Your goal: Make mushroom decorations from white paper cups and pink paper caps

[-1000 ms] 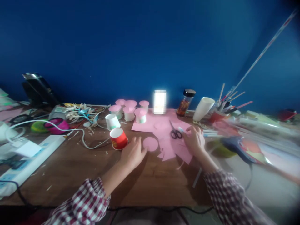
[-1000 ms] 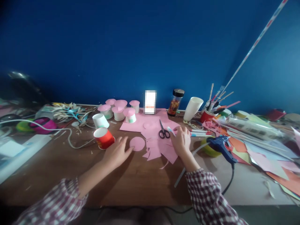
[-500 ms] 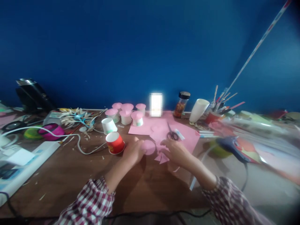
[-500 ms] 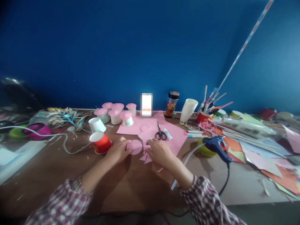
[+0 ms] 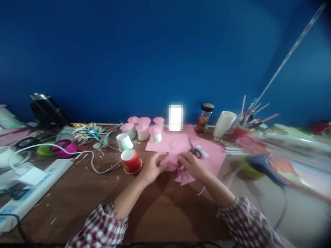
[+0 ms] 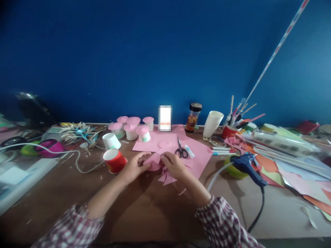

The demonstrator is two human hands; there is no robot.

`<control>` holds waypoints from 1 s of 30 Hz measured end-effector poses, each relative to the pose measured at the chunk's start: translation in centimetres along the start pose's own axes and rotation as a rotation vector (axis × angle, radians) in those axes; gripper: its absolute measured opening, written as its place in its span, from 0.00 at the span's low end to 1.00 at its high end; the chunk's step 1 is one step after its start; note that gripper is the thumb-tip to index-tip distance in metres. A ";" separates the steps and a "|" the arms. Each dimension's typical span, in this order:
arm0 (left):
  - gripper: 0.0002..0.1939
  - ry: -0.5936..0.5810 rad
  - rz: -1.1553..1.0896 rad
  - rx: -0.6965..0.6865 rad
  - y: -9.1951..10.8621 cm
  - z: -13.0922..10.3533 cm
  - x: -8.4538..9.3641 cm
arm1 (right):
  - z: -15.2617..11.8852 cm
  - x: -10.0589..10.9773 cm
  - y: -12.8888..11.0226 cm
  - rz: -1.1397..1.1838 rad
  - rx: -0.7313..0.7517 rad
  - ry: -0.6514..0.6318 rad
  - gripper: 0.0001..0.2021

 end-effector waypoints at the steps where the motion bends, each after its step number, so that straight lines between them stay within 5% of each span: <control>1: 0.25 -0.008 -0.035 0.007 0.2 0.3 0.0 | 0.1 0.1 0.3 0.052 -0.006 0.008 0.14; 10: 0.29 0.025 -0.313 0.182 2.4 1.4 -0.8 | -0.2 0.9 1.5 0.448 -0.122 0.122 0.15; 16: 0.16 -0.091 -0.667 0.363 1.5 0.8 -3.7 | -0.4 0.2 2.3 0.717 -0.237 0.199 0.19; 30: 0.12 0.035 -0.739 0.390 -0.2 0.3 -4.2 | -0.8 -1.0 3.1 0.840 -0.344 0.222 0.18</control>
Point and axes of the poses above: each hand's wrist, its own z-axis towards the middle knuckle, its own x-axis out of the back of the hand, y = z × x, the point moved 3 cm from there along z, towards the middle knuckle, and after that the axes turned 3 degrees about x, right-handed, at the moved point
